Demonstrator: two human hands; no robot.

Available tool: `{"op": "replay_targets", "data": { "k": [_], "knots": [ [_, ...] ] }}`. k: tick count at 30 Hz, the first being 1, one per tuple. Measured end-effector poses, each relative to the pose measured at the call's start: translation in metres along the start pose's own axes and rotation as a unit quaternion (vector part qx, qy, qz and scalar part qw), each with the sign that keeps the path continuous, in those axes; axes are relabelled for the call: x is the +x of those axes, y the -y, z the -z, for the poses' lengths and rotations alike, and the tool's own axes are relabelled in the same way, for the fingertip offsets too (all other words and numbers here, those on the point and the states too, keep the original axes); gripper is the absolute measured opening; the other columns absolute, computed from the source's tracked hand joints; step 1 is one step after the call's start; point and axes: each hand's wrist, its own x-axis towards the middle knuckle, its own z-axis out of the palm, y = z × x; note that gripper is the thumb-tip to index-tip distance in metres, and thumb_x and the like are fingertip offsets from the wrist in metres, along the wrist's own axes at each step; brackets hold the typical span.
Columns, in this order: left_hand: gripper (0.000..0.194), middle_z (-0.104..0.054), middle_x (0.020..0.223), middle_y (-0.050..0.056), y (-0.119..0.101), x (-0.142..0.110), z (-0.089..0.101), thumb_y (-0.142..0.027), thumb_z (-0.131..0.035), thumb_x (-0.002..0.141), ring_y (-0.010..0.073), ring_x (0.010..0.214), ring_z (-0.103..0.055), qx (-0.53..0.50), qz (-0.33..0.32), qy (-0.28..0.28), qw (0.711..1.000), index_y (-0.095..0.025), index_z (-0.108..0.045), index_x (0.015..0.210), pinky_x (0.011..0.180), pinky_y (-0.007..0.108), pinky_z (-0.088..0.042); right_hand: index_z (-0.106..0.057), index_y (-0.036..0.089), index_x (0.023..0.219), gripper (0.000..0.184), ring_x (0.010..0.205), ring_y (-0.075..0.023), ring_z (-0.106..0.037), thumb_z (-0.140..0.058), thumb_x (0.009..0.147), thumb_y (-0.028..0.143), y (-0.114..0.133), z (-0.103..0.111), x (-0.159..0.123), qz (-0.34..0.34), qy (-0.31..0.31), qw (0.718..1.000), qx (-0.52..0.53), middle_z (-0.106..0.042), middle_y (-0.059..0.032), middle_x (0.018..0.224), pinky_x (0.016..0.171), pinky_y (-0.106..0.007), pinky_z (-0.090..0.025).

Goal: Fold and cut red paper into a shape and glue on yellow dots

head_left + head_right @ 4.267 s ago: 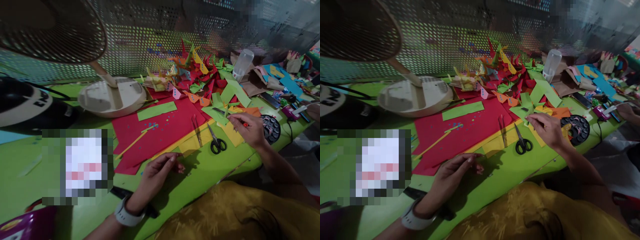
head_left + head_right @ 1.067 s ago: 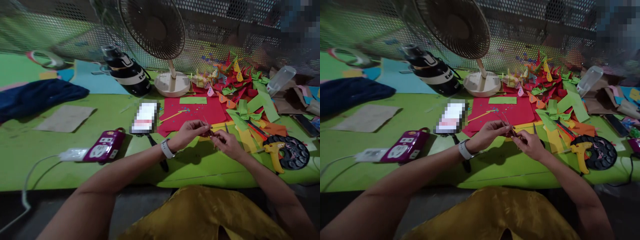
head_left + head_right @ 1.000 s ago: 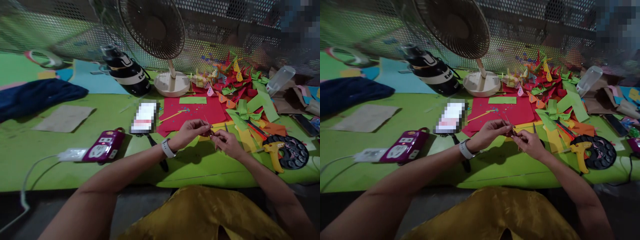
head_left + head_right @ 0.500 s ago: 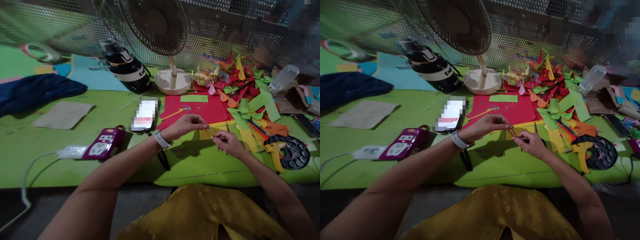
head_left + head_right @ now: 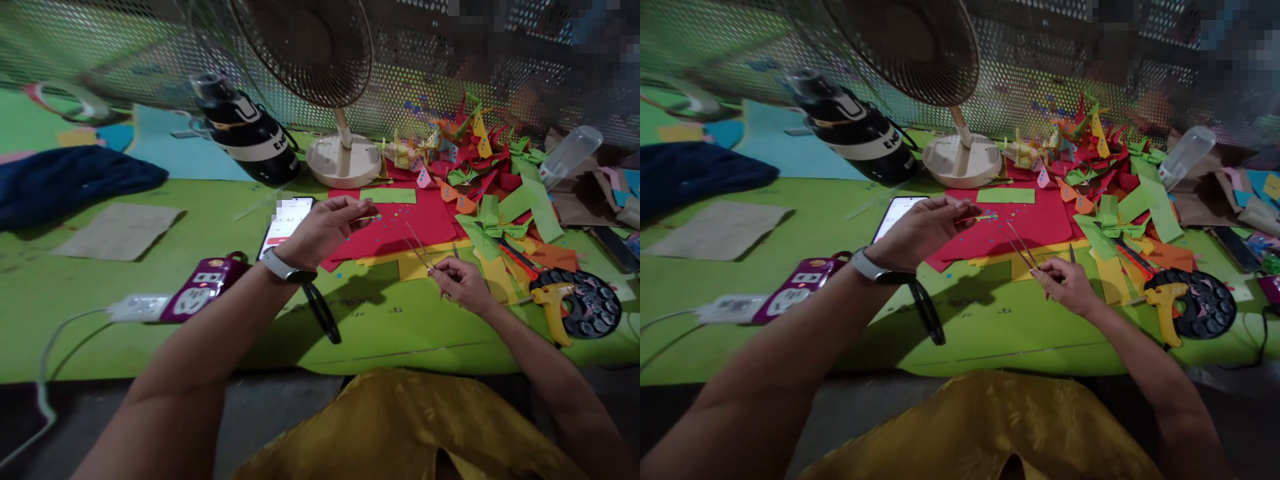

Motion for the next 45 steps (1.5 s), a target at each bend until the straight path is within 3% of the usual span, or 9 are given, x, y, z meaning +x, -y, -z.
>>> {"op": "replay_targets", "data": {
  "k": [5,8,11,14,19,30,34,41,45],
  "knots": [
    [0.015,-0.076,0.085,0.004,0.002,-0.013,0.004,-0.031,-0.077,0.078,0.0149,0.084,-0.070,0.038,0.013,0.060,0.997,-0.018,-0.071,0.074,0.078,0.027,-0.055,-0.061,0.020,0.078,0.038,0.046,-0.0104,-0.056,-0.066,0.081,0.057,-0.003,0.001,0.001,-0.014,-0.067,0.998,-0.017,-0.059,0.0032,0.054,0.042,-0.023,-0.044],
    [0.027,-0.076,0.083,0.007,0.009,-0.028,-0.007,-0.043,-0.069,0.086,0.0162,0.079,-0.071,0.134,0.065,0.237,0.960,-0.018,-0.073,0.077,0.079,0.030,-0.055,-0.062,0.020,0.080,0.037,0.048,-0.0115,-0.058,-0.065,0.083,0.056,-0.006,0.001,0.001,0.005,-0.093,0.995,-0.044,-0.062,0.0018,0.057,0.046,-0.024,-0.045],
    [0.024,-0.076,0.112,0.010,0.014,-0.041,-0.020,-0.040,-0.066,0.088,0.0195,0.103,-0.070,0.268,0.043,0.395,0.878,-0.022,-0.076,0.101,0.090,0.029,-0.052,-0.064,0.019,0.082,0.034,0.049,-0.0115,-0.058,-0.064,0.085,0.053,-0.008,0.001,0.001,0.034,-0.102,0.991,-0.079,-0.063,0.0010,0.058,0.047,-0.024,-0.043],
    [0.023,-0.078,0.100,0.008,0.018,-0.045,-0.030,-0.038,-0.070,0.084,0.0173,0.089,-0.071,0.333,-0.010,0.356,0.873,-0.021,-0.076,0.097,0.078,0.024,-0.053,-0.066,0.018,0.083,0.029,0.048,-0.0110,-0.057,-0.064,0.087,0.047,-0.008,0.001,0.000,0.069,-0.117,0.984,-0.115,-0.063,0.0010,0.057,0.048,-0.024,-0.043],
    [0.050,-0.064,0.053,0.002,0.026,-0.037,-0.037,-0.059,-0.062,0.085,0.0105,0.048,-0.060,0.256,0.047,0.263,0.929,-0.016,-0.063,0.060,0.050,0.020,-0.047,-0.068,0.019,0.085,0.026,0.048,-0.0109,-0.056,-0.063,0.088,0.045,-0.009,0.000,-0.001,0.116,-0.152,0.966,-0.176,-0.066,-0.0001,0.060,0.049,-0.024,-0.044],
    [0.038,-0.069,0.073,0.002,0.040,-0.015,-0.060,-0.049,-0.080,0.071,0.0091,0.060,-0.061,0.188,-0.017,0.184,0.965,-0.015,-0.067,0.080,0.057,0.021,-0.051,-0.068,0.022,0.079,0.026,0.054,-0.0138,-0.057,-0.058,0.089,0.043,-0.013,0.000,0.000,0.166,-0.154,0.925,-0.305,-0.068,-0.0032,0.063,0.057,-0.028,-0.046],
    [0.040,-0.067,0.067,0.001,0.044,-0.013,-0.063,-0.051,-0.080,0.069,0.0090,0.056,-0.059,0.180,-0.014,0.181,0.967,-0.015,-0.065,0.077,0.054,0.022,-0.050,-0.066,0.021,0.085,0.028,0.051,-0.0119,-0.050,-0.060,0.087,0.048,-0.010,0.001,0.000,0.111,-0.137,0.947,-0.267,-0.058,0.0014,0.057,0.055,-0.026,-0.041],
    [0.040,-0.067,0.062,0.002,0.045,-0.018,-0.067,-0.053,-0.076,0.075,0.0082,0.053,-0.059,0.175,-0.007,0.189,0.966,-0.016,-0.061,0.068,0.051,0.020,-0.047,-0.047,0.022,0.066,0.039,0.047,-0.0084,-0.035,-0.049,0.092,0.050,0.003,0.004,0.003,0.047,0.009,0.987,-0.155,-0.039,0.0060,0.054,0.046,-0.025,-0.028],
    [0.047,-0.065,0.057,0.001,0.038,-0.010,-0.060,-0.059,-0.072,0.077,0.0071,0.048,-0.056,0.171,-0.022,0.124,0.977,-0.016,-0.061,0.063,0.049,0.020,-0.046,-0.052,0.022,0.069,0.040,0.048,-0.0092,-0.037,-0.052,0.090,0.055,0.001,0.004,0.002,0.021,0.009,0.993,-0.115,-0.040,0.0059,0.053,0.044,-0.024,-0.028]
  ]
}}
